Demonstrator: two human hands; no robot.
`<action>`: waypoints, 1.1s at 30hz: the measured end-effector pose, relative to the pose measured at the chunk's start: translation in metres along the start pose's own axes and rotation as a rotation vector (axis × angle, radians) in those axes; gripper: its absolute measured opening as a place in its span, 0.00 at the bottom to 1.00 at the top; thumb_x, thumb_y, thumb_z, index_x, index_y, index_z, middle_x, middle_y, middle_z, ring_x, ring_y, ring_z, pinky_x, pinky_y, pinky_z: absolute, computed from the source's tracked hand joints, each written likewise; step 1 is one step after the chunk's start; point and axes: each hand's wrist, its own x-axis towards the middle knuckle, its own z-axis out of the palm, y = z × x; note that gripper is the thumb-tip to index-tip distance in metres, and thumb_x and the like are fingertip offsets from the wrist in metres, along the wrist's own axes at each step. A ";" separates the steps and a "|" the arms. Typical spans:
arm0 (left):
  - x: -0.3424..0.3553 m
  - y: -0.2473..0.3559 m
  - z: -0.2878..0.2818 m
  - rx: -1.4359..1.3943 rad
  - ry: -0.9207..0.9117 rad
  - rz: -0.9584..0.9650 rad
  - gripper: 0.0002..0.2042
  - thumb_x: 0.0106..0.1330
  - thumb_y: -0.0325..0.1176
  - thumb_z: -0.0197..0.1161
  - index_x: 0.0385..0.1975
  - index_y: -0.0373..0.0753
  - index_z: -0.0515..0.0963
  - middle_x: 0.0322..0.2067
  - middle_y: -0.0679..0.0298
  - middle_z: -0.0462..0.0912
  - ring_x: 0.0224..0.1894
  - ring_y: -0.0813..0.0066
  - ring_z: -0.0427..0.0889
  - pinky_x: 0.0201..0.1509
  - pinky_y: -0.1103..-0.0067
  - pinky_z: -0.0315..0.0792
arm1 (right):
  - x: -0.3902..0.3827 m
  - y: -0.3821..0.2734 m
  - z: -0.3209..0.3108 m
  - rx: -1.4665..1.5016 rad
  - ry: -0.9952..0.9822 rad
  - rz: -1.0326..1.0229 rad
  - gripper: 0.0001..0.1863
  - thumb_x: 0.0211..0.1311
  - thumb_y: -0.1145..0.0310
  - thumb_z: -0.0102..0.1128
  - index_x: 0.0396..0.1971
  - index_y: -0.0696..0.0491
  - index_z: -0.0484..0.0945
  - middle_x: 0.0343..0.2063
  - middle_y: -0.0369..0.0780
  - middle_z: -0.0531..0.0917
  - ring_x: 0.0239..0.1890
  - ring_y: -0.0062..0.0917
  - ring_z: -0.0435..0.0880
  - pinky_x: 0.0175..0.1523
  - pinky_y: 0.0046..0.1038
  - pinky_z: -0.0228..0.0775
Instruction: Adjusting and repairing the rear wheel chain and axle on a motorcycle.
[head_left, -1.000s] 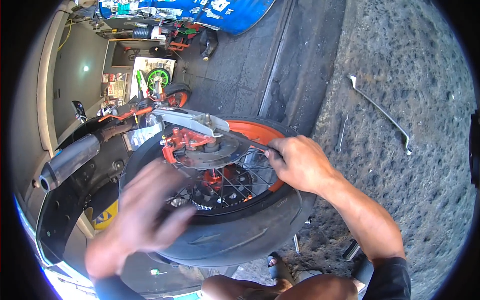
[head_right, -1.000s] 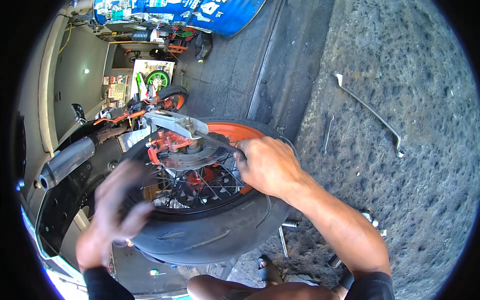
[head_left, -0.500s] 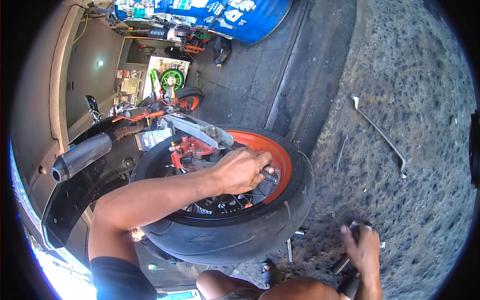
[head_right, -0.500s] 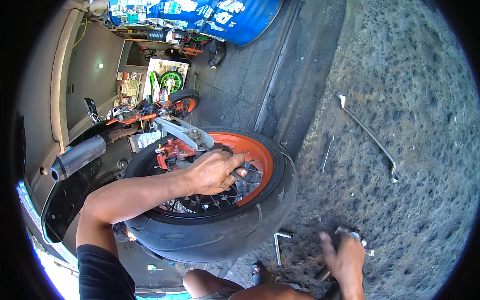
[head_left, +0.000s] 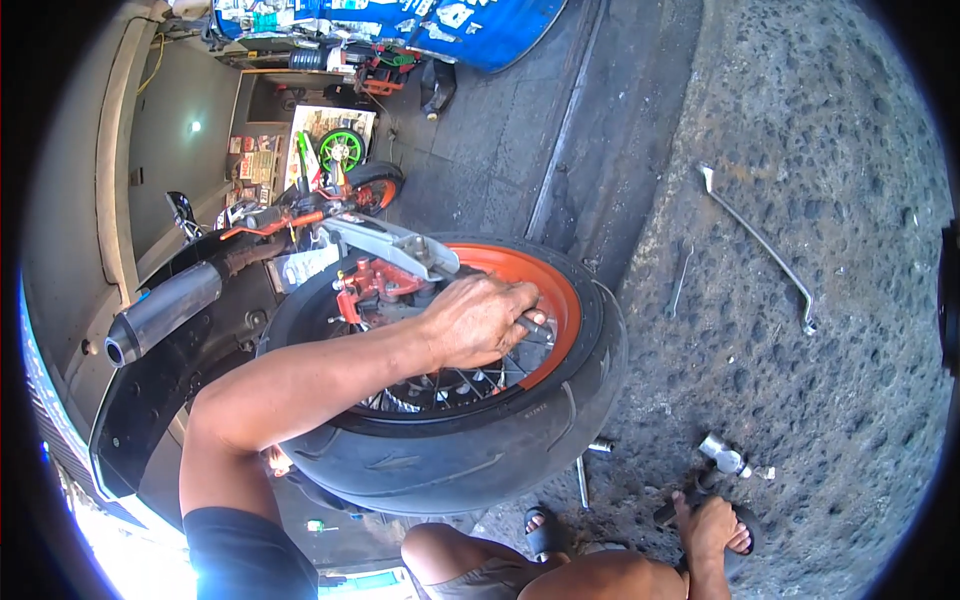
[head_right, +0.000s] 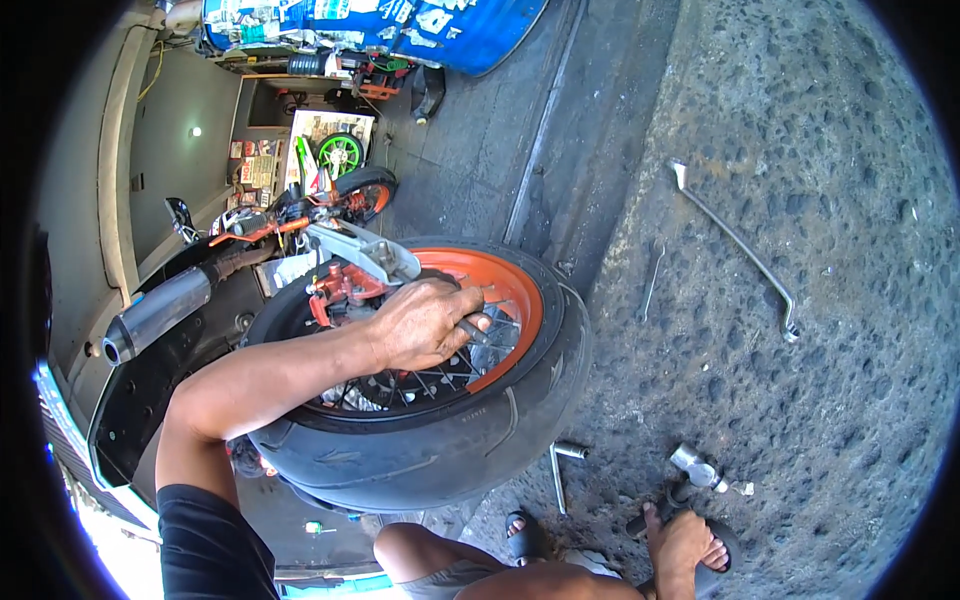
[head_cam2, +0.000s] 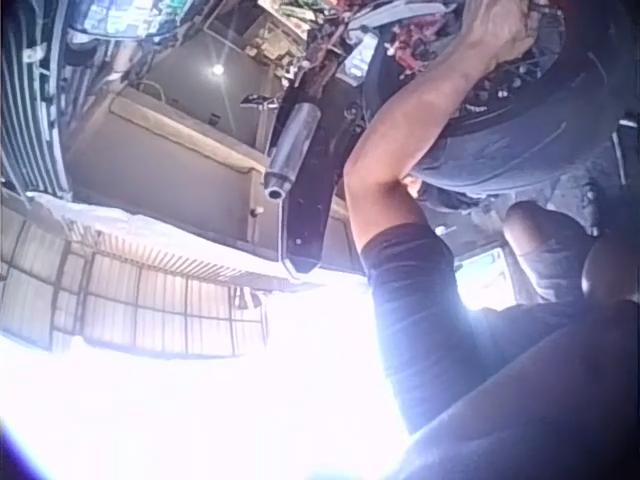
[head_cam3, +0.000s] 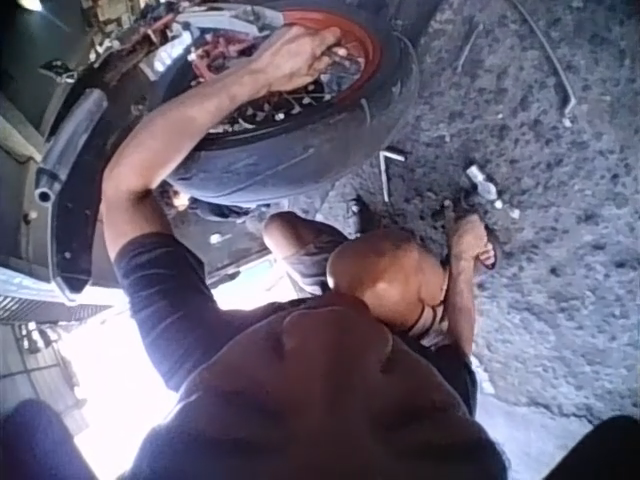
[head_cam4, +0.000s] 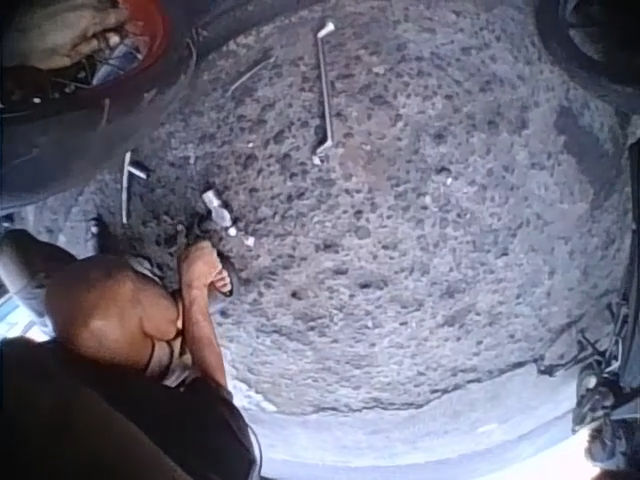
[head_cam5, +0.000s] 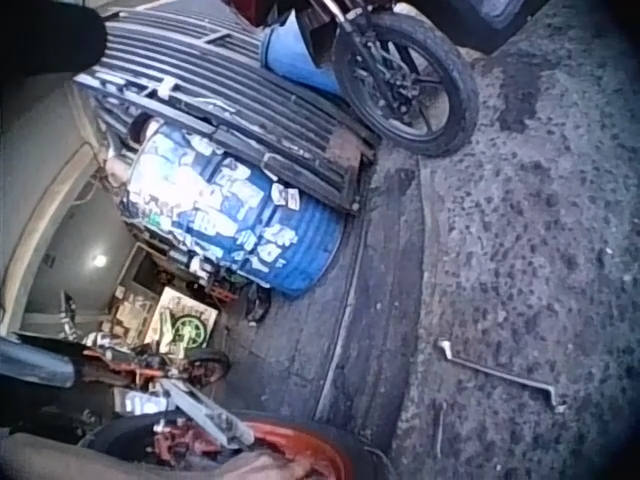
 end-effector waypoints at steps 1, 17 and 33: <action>-0.001 0.000 0.001 -0.006 0.003 -0.001 0.17 0.68 0.33 0.57 0.54 0.34 0.71 0.23 0.48 0.79 0.33 0.43 0.81 0.39 0.56 0.73 | 0.003 0.003 0.008 0.077 0.078 0.019 0.29 0.48 0.45 0.73 0.19 0.62 0.84 0.23 0.57 0.83 0.31 0.51 0.86 0.38 0.42 0.78; 0.007 -0.001 0.007 0.025 0.053 -0.119 0.10 0.56 0.31 0.68 0.36 0.39 0.79 0.25 0.51 0.84 0.33 0.46 0.84 0.37 0.56 0.76 | 0.037 -0.154 -0.101 1.278 0.123 -0.788 0.13 0.55 0.72 0.72 0.39 0.58 0.81 0.32 0.38 0.87 0.35 0.23 0.85 0.41 0.28 0.77; 0.006 -0.004 0.008 -0.033 0.092 -0.070 0.09 0.52 0.26 0.68 0.31 0.39 0.75 0.24 0.54 0.83 0.31 0.47 0.84 0.36 0.57 0.77 | 0.099 -0.195 -0.119 1.164 0.551 -1.383 0.13 0.40 0.76 0.76 0.23 0.55 0.76 0.19 0.40 0.80 0.19 0.32 0.82 0.25 0.31 0.73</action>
